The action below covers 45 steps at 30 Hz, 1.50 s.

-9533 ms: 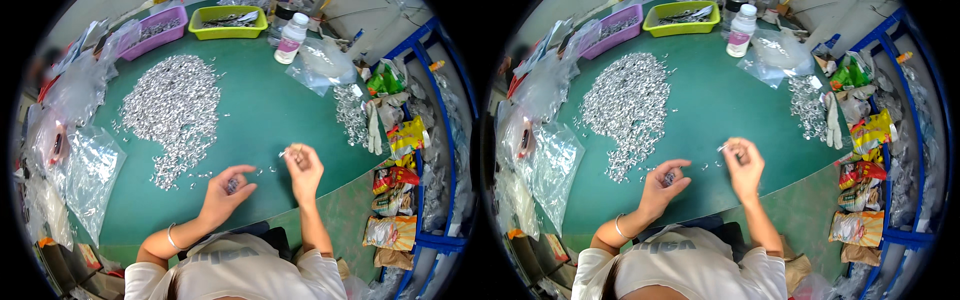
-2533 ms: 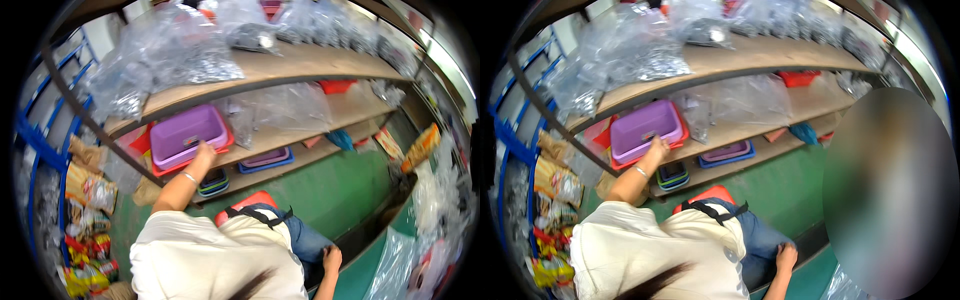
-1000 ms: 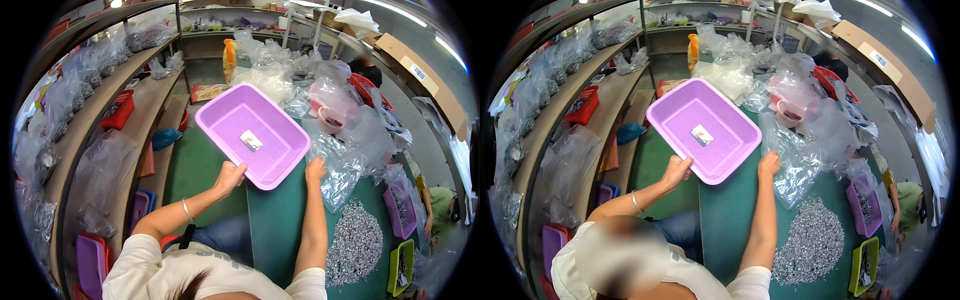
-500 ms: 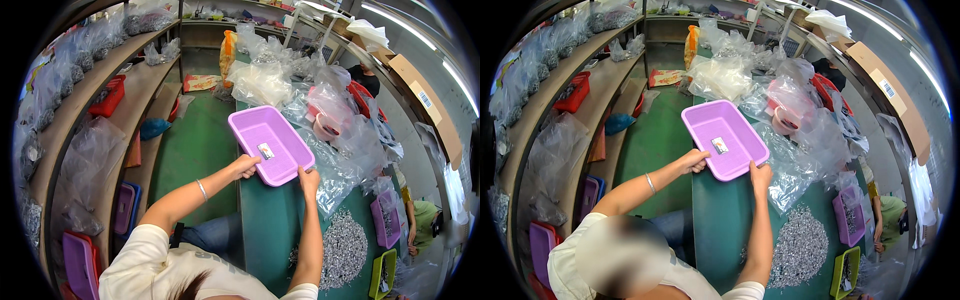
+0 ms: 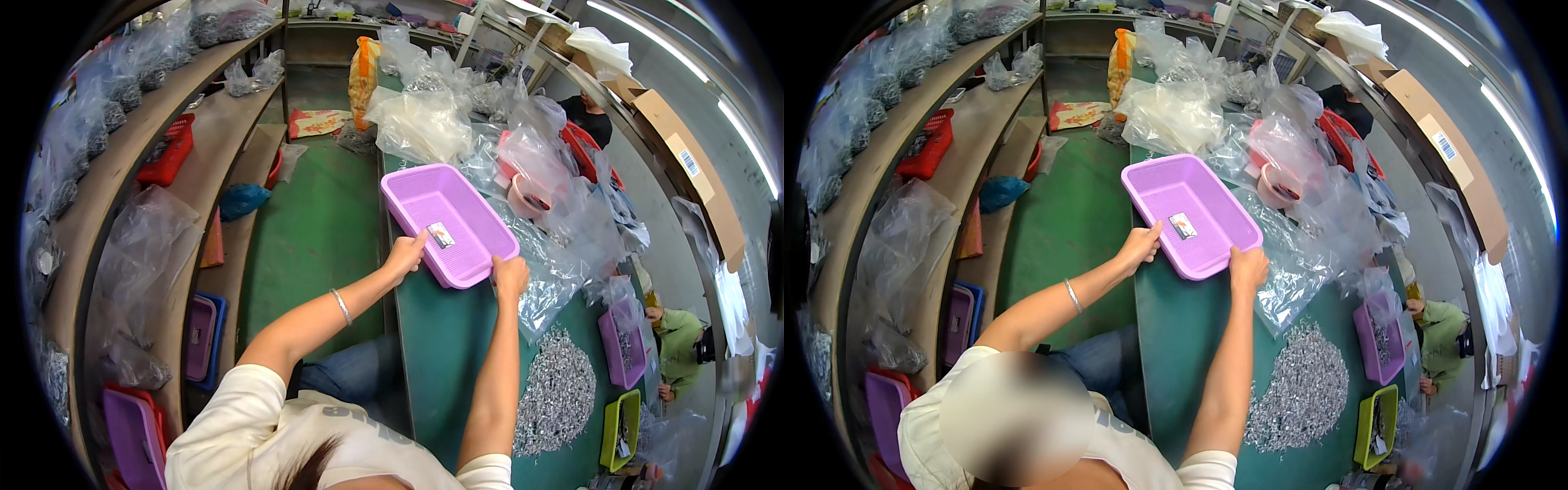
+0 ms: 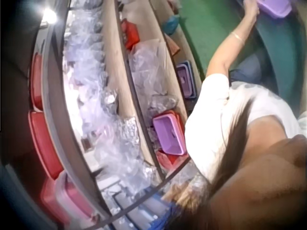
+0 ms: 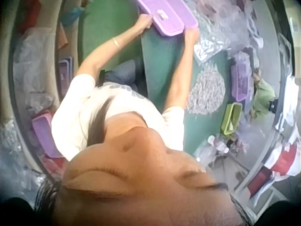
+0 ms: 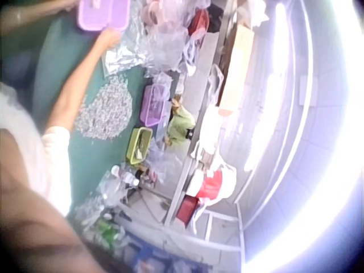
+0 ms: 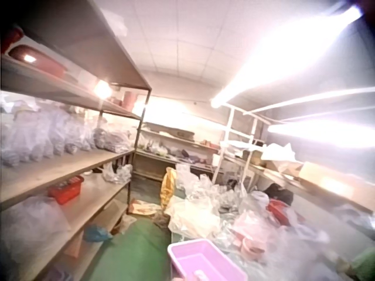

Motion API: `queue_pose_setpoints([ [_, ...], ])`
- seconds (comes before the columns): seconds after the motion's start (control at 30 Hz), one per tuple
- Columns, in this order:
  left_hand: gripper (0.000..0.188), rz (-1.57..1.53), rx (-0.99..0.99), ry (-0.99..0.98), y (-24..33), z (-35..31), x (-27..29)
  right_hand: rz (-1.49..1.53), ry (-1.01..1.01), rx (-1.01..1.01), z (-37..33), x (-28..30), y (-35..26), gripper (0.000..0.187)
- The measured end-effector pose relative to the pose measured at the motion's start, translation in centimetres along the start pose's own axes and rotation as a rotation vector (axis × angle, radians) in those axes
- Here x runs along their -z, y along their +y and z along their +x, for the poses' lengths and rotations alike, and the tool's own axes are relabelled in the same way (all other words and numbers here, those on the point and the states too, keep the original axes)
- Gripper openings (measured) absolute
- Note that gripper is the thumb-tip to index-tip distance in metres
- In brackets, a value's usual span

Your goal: The person empties a bag of small metal rings onto a green surface, sorts through them by hand, and joins small metal pieces together. They also retrieve a tray from a shelf.

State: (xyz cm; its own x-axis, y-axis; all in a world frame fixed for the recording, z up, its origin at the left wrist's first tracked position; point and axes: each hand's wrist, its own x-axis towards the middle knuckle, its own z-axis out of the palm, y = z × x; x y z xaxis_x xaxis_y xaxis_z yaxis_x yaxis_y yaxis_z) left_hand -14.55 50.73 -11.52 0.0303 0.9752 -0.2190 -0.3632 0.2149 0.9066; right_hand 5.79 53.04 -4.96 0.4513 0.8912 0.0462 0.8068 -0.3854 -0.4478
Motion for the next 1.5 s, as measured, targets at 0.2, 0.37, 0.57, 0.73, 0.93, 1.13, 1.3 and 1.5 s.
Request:
queue_pose_setpoints([
  [0.2, 0.027, 0.109, -0.060, -0.128, -1.1, -0.4, 0.2, -0.107, 0.026, 0.011, 0.7, -0.2, -0.2, 0.029],
  [0.37, 0.026, 0.312, -0.032, -0.167, -0.8, -1.2, 0.5, -0.103, 0.037, 0.006, 1.7, -1.9, 0.8, 0.025],
  [0.57, 0.026, 0.343, -0.184, -0.183, -1.5, -1.7, 1.6, -0.053, -0.121, -0.048, 2.2, -1.9, 0.9, 0.029],
  [0.73, 0.021, 0.289, -0.375, -0.163, -2.4, -2.0, 1.5, 0.006, -0.117, -0.113, 2.8, -2.2, 1.9, 0.028],
  [0.93, 0.018, 0.300, -0.508, -0.113, -2.5, -2.3, 1.9, 0.250, -0.157, 0.011, 2.2, -0.3, 1.1, 0.025],
  [1.13, 0.013, 0.219, -0.480, -0.060, 0.6, -5.6, 1.9, 0.566, -0.094, 0.316, 2.8, 1.5, 0.9, 0.023],
  [1.3, 0.018, 0.260, -0.602, 0.141, 3.0, -10.5, 6.9, 0.676, -0.090, 0.386, 1.7, 6.5, -0.7, 0.019],
  [1.5, 0.018, -0.144, -0.593, 0.245, 6.8, -22.5, 12.5, 1.015, -0.193, 0.200, 11.0, 4.7, 7.3, 0.026],
])
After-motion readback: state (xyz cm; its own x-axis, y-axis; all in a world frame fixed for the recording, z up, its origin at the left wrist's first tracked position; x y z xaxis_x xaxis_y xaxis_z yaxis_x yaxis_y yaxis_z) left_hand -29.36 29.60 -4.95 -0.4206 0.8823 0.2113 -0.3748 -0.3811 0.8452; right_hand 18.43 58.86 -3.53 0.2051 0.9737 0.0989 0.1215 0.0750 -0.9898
